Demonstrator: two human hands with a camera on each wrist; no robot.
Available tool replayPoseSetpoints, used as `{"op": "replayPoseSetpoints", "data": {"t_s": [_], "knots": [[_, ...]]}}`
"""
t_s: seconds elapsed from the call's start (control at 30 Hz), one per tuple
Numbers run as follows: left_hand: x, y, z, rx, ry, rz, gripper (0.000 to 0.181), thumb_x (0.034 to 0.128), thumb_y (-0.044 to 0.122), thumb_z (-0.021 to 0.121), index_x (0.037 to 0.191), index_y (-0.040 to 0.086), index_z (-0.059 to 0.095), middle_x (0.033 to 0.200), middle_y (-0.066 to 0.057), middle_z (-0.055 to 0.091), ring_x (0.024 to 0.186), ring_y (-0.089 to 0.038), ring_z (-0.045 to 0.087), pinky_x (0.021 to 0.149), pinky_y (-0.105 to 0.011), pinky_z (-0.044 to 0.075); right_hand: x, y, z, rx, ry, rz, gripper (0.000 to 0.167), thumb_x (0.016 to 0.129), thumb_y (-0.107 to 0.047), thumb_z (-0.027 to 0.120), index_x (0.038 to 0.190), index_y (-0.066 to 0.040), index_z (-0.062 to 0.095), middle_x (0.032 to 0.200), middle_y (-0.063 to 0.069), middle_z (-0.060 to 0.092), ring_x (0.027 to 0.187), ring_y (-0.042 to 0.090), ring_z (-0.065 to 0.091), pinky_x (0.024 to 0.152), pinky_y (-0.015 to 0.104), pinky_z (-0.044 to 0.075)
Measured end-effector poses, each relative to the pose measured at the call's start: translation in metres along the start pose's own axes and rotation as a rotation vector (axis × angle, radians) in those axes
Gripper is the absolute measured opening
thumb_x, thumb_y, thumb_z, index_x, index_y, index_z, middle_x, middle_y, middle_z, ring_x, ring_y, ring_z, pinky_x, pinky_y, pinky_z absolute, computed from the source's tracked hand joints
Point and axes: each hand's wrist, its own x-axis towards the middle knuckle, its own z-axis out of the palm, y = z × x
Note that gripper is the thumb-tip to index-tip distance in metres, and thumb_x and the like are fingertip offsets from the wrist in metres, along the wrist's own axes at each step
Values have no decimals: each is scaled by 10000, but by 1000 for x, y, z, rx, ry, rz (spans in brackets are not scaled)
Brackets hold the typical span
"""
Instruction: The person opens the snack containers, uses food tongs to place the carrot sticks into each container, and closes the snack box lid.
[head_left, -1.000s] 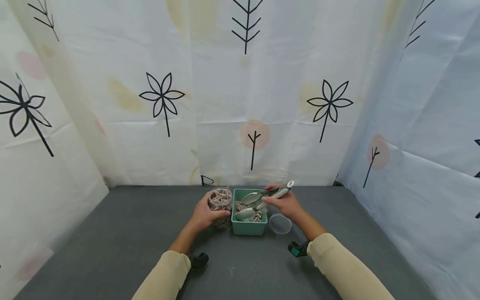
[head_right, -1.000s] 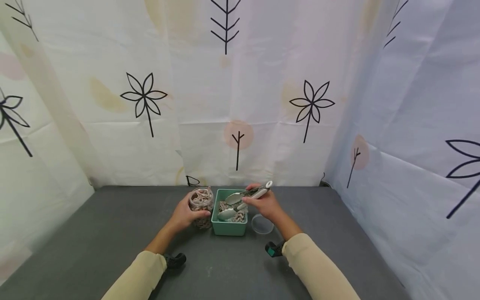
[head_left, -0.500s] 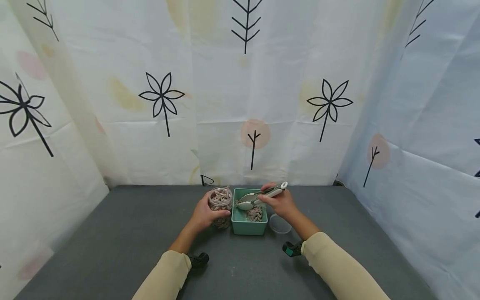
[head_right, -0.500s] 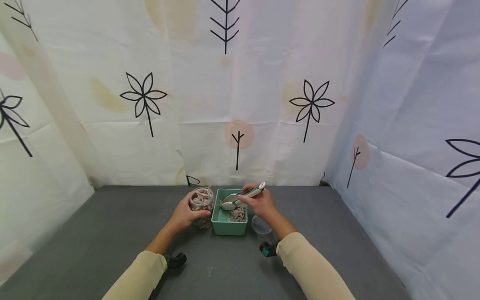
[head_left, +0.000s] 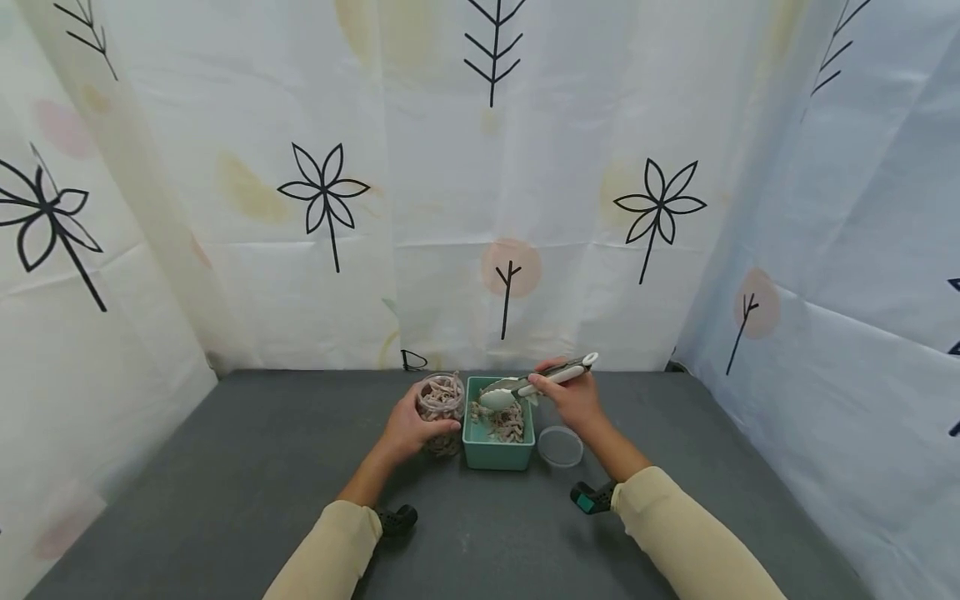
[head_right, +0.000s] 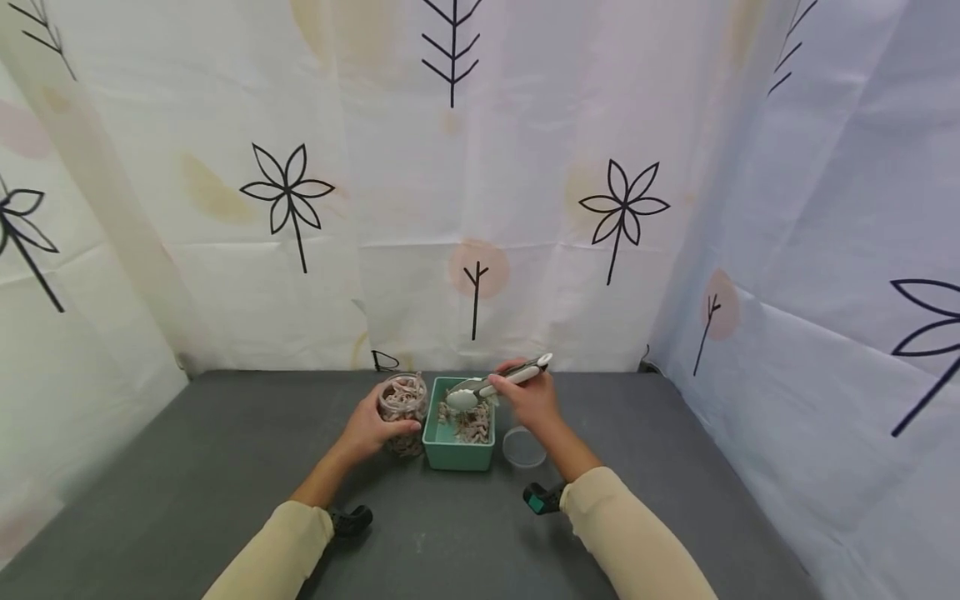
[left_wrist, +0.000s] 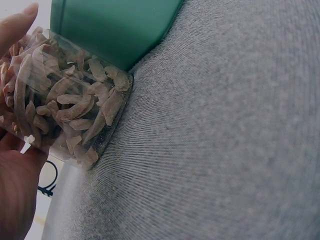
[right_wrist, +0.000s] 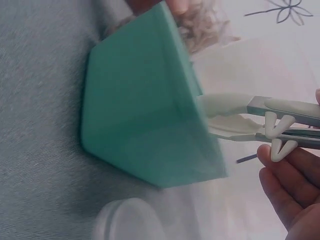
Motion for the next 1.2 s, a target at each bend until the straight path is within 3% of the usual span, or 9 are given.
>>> {"op": "replayPoseSetpoints", "data": {"t_s": [0.3,0.47,0.53,0.7,0.87,1.07,1.2], "knots": [[1,-2,0,8,1,-5,877,740,229,873,1456,54,397,1243,-172,554,1096,-311,548,874,-486,458,9,-14,-10,20,42,-68,170,868,-16,724,998,80,673,842,159,662,638,65,573,616,247,490],[2,-1,1,16,6,-13,881,738,242,874,1457,64,397,1251,-168,553,1103,-310,549,878,-488,460,10,-37,-12,14,45,-111,179,883,-16,704,1010,104,666,900,214,660,675,70,579,628,234,486],[2,0,1,21,7,-16,884,733,247,877,1454,61,400,1252,-169,553,1104,-309,548,880,-490,458,12,-41,-11,12,47,-125,194,891,-28,699,1023,108,661,903,176,669,700,73,584,643,237,489],[3,1,1,28,10,-32,894,728,252,881,1456,64,397,1250,-170,554,1103,-310,546,890,-487,453,23,-36,-4,104,30,-132,215,892,-54,710,1034,96,651,875,88,668,738,98,598,678,248,498],[3,0,1,37,11,-28,891,728,256,880,1451,58,399,1238,-168,558,1090,-304,551,880,-478,459,29,-35,10,199,7,-178,205,883,-32,713,1025,101,648,879,115,657,733,113,613,681,258,508],[2,-1,1,29,2,-3,858,736,238,875,1438,57,415,1223,-167,560,1067,-300,559,854,-473,470,26,-45,20,234,-33,-139,215,886,6,695,1055,126,640,882,105,663,741,113,613,693,271,511],[2,-1,0,24,2,-12,854,740,244,872,1439,69,414,1222,-156,560,1065,-293,561,850,-456,475,19,-61,21,187,-58,-121,221,897,0,680,1059,141,626,856,91,662,741,112,583,696,274,493]]}}
